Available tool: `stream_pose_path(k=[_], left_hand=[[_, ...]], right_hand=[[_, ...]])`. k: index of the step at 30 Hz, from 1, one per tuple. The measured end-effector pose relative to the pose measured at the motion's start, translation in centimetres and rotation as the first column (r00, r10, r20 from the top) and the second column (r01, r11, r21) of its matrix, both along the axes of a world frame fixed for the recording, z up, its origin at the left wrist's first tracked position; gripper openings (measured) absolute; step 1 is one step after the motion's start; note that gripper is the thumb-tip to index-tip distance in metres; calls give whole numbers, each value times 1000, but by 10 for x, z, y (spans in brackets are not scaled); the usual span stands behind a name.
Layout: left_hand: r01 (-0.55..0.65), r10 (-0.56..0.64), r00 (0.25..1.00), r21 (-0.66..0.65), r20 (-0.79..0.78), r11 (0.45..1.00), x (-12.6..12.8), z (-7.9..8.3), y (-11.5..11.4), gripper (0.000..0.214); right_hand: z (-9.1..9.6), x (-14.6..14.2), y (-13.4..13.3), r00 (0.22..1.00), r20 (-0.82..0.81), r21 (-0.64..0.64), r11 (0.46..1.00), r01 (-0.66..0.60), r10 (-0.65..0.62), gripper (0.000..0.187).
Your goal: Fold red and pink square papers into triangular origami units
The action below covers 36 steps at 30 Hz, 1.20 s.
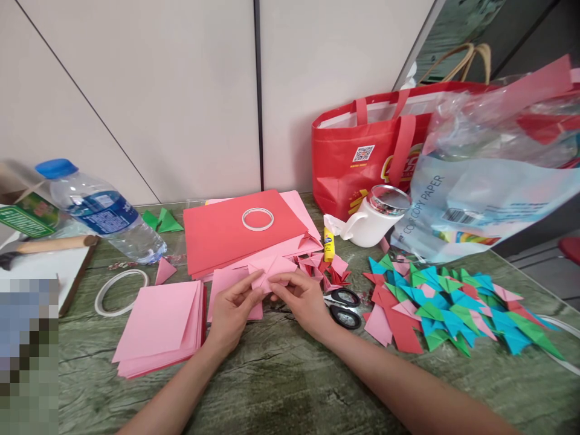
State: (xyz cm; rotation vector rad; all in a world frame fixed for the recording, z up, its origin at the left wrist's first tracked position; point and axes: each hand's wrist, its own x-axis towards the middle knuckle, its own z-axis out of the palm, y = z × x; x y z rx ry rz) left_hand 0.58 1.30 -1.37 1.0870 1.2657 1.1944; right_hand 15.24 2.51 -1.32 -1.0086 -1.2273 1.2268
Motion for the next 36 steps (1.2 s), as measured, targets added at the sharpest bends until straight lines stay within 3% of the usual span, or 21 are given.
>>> stream_pose_path(k=[11, 18, 25, 32, 36], left_hand=[[-9, 9, 1000, 23, -24, 1000, 1, 1, 0, 40], [-4, 6, 999, 48, -52, 999, 2, 4, -1, 40], [-36, 38, 999, 46, -35, 998, 0, 0, 1, 43], [-124, 123, 992, 85, 12, 989, 1, 0, 3, 38], [-149, 146, 989, 86, 32, 985, 2, 1, 3, 33]], right_hand=[[1, -1, 2, 1000, 16, -2, 1000, -5, 5, 13], [-4, 0, 1, 994, 109, 54, 999, 6, -12, 16], [-6, -1, 2, 994, -92, -71, 995, -71, 64, 15], [-8, -1, 5, 989, -149, -64, 997, -32, 22, 14], [-3, 2, 2, 997, -55, -10, 998, 57, -58, 14]])
